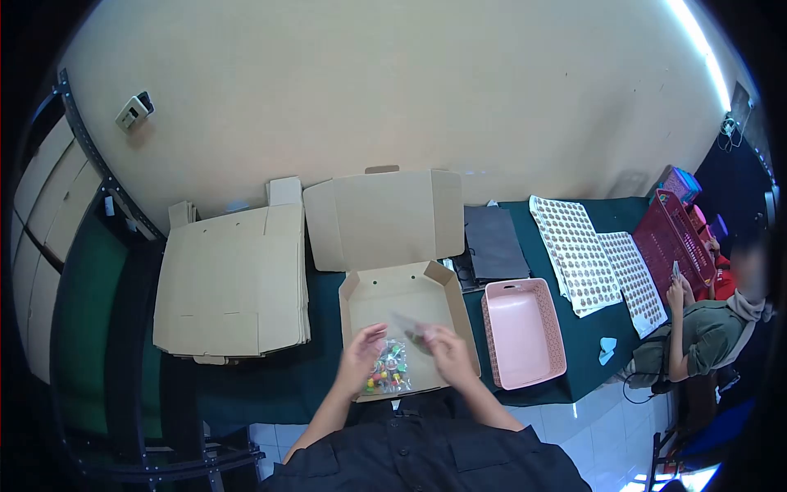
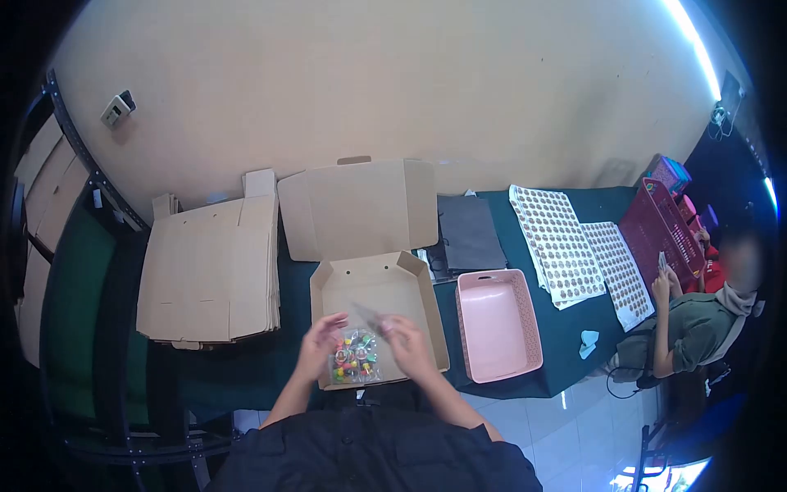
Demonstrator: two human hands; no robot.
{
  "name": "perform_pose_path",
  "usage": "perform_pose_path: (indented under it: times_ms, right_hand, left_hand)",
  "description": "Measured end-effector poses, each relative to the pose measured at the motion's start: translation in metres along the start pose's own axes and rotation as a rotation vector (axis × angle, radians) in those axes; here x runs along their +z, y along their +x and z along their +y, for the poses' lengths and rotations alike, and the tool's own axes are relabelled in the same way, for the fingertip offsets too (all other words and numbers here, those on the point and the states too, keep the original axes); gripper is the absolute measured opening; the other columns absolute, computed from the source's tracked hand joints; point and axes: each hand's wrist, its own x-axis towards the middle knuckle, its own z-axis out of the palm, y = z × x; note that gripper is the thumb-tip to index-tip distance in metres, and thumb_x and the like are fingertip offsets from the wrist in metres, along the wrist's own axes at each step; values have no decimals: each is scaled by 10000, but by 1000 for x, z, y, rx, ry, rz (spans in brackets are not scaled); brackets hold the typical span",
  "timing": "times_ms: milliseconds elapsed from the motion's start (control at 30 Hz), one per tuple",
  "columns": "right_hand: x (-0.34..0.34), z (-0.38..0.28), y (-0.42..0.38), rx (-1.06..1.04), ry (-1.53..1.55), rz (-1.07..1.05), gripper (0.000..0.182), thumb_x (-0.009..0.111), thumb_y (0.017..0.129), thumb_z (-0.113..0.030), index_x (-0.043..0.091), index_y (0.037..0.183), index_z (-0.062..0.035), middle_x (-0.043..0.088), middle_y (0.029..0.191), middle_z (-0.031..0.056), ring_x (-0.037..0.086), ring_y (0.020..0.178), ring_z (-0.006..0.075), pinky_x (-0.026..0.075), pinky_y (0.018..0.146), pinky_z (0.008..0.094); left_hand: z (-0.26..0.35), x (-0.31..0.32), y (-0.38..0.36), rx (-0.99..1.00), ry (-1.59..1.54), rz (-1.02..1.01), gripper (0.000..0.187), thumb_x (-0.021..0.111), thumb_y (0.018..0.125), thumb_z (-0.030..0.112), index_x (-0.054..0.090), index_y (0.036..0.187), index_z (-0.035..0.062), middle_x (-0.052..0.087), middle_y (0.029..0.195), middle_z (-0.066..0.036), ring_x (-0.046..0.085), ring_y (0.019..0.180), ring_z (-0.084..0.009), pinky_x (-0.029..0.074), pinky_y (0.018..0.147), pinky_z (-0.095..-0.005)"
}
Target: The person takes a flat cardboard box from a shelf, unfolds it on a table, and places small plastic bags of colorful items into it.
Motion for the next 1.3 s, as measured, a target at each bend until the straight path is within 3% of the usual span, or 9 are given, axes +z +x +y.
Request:
perform_pose_path:
  times_ms: [200,467,733,867,1067,1133,1200,1233,1300]
  right_hand:
    - [30,-2,-4,-269,-240,38,384,602,757,-89,536,1134,-61,451,1149,152,433,1077,301,361,900,367]
    - [13,3,1,208,369,-140,165,599,815,-132,652,896,2,625,909,83,549,885,150,409,788,282]
    - [-3,2,-1,136,274,-219,232,543,865,-167,632,942,32,621,851,68,551,820,121,419,740,251]
    - [3,-5,-1,-17,10,-118,245,513,887,-177,627,962,26,605,809,39,512,701,89,418,649,230]
    - [24,10,-2,220,611,318,316,486,902,-263,581,1017,15,575,755,27,506,621,58,395,545,183]
    - [22,21,-5,224,659,272,358,488,898,-293,528,1076,15,580,819,47,543,704,86,430,619,202]
    - [26,19,-4,232,672,295,335,479,905,-247,485,1125,5,560,879,58,540,795,122,447,700,240]
    - [27,18,-6,213,541,219,347,494,898,-236,458,1150,0,566,955,70,547,862,127,446,731,245]
    - [30,20,-11,241,468,48,341,498,895,-227,461,1148,-2,567,976,75,550,873,126,445,740,244]
  left_hand:
    - [-2,33,-7,-86,-195,22,409,577,839,108,434,1205,-5,508,1142,-103,515,1005,-152,417,859,-272]
    - [-3,25,-13,7,155,92,163,617,813,124,661,924,13,657,849,-58,575,742,-73,452,759,-239]
    - [-5,2,-13,-245,-184,-226,380,449,911,255,519,1131,-46,558,1123,-145,552,1021,-214,428,886,-317]
    - [-13,0,-8,-259,-339,-313,451,431,914,282,408,1234,-35,502,1200,-144,511,1078,-220,428,883,-326]
    - [-14,26,-12,-161,-91,-193,530,573,845,158,314,1287,23,509,1138,-128,530,1011,-177,384,925,-305]
    - [-27,27,-13,-51,5,-132,457,579,843,246,408,1219,51,554,984,-89,568,870,-124,488,726,-264]
    - [-26,19,-14,-554,62,-141,348,568,849,271,499,1121,65,572,814,-36,550,656,-58,448,479,-192]
    - [-37,20,-17,-447,49,-80,357,548,855,335,523,1099,77,552,677,7,476,538,-29,336,344,-172]
    - [-43,19,-16,-421,23,-51,370,547,854,345,519,1106,77,550,683,5,476,544,-33,349,355,-174]
